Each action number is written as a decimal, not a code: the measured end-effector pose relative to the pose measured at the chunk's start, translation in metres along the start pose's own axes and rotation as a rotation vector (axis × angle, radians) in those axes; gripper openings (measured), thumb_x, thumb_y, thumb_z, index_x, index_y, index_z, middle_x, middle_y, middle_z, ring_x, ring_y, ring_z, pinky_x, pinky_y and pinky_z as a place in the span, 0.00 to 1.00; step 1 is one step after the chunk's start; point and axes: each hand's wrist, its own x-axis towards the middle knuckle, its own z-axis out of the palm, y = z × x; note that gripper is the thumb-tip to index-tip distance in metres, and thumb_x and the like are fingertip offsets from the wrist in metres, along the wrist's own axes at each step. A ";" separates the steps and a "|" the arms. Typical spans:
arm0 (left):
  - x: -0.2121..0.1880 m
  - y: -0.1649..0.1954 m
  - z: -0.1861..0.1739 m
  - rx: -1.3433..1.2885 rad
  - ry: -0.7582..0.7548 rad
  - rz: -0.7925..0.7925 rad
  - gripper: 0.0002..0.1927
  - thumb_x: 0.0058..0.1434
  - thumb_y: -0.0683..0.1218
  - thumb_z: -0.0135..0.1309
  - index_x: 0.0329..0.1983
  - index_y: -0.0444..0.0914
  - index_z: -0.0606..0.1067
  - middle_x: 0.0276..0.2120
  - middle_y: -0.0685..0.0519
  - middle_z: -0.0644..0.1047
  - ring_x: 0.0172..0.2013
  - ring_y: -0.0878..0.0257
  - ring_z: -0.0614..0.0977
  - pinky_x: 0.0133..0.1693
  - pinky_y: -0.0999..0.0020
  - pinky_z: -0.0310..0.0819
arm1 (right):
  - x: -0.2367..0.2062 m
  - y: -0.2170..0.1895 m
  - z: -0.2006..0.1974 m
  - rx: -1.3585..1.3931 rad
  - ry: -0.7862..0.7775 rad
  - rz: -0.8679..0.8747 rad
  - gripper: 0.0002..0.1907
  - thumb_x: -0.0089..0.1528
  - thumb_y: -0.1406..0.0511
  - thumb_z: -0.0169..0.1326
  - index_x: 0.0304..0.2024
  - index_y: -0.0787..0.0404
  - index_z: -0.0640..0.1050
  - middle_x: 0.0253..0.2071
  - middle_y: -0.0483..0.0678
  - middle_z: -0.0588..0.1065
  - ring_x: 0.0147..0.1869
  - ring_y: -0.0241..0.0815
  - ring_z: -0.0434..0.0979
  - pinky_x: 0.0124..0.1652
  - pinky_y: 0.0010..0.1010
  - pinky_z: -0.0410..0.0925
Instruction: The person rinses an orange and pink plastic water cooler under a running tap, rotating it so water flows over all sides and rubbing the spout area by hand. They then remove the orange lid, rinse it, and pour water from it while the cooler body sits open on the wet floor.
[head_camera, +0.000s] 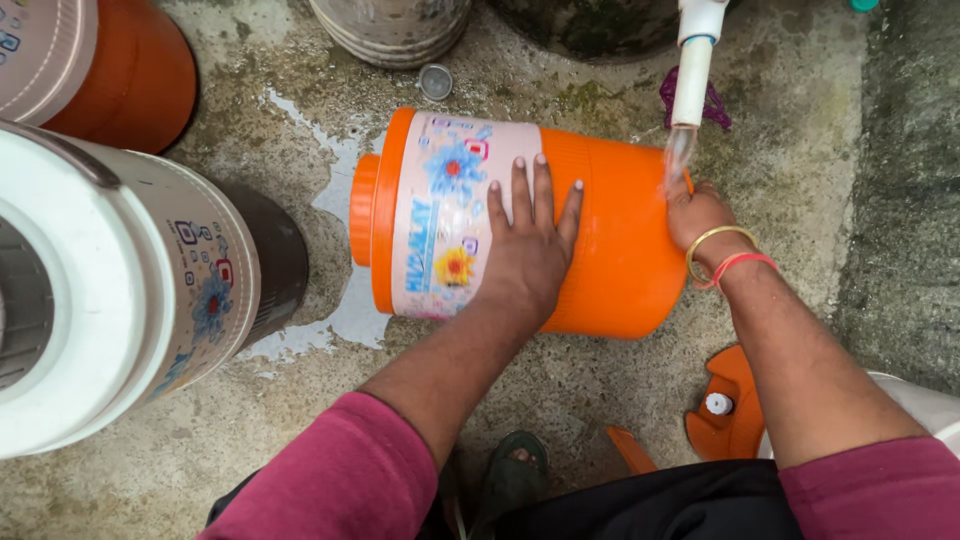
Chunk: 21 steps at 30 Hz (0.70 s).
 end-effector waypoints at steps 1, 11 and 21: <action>0.003 -0.005 -0.002 -0.012 0.069 0.026 0.44 0.64 0.47 0.49 0.79 0.42 0.42 0.75 0.29 0.40 0.73 0.30 0.40 0.66 0.30 0.36 | 0.001 -0.003 -0.001 0.006 -0.024 0.032 0.36 0.73 0.45 0.39 0.52 0.74 0.75 0.51 0.76 0.74 0.61 0.72 0.73 0.58 0.52 0.66; 0.009 -0.023 -0.028 -0.248 0.014 0.095 0.78 0.31 0.60 0.79 0.78 0.43 0.41 0.76 0.37 0.38 0.75 0.40 0.37 0.71 0.40 0.32 | -0.018 -0.035 -0.004 -0.086 0.171 -0.283 0.31 0.73 0.46 0.42 0.57 0.67 0.75 0.57 0.66 0.74 0.61 0.67 0.74 0.60 0.58 0.63; 0.019 -0.038 -0.011 -0.329 0.100 0.225 0.72 0.30 0.55 0.79 0.77 0.44 0.49 0.76 0.38 0.42 0.76 0.42 0.40 0.72 0.42 0.34 | -0.047 -0.053 0.005 -0.253 0.045 -0.457 0.36 0.69 0.43 0.34 0.73 0.54 0.62 0.74 0.54 0.60 0.73 0.66 0.59 0.64 0.68 0.47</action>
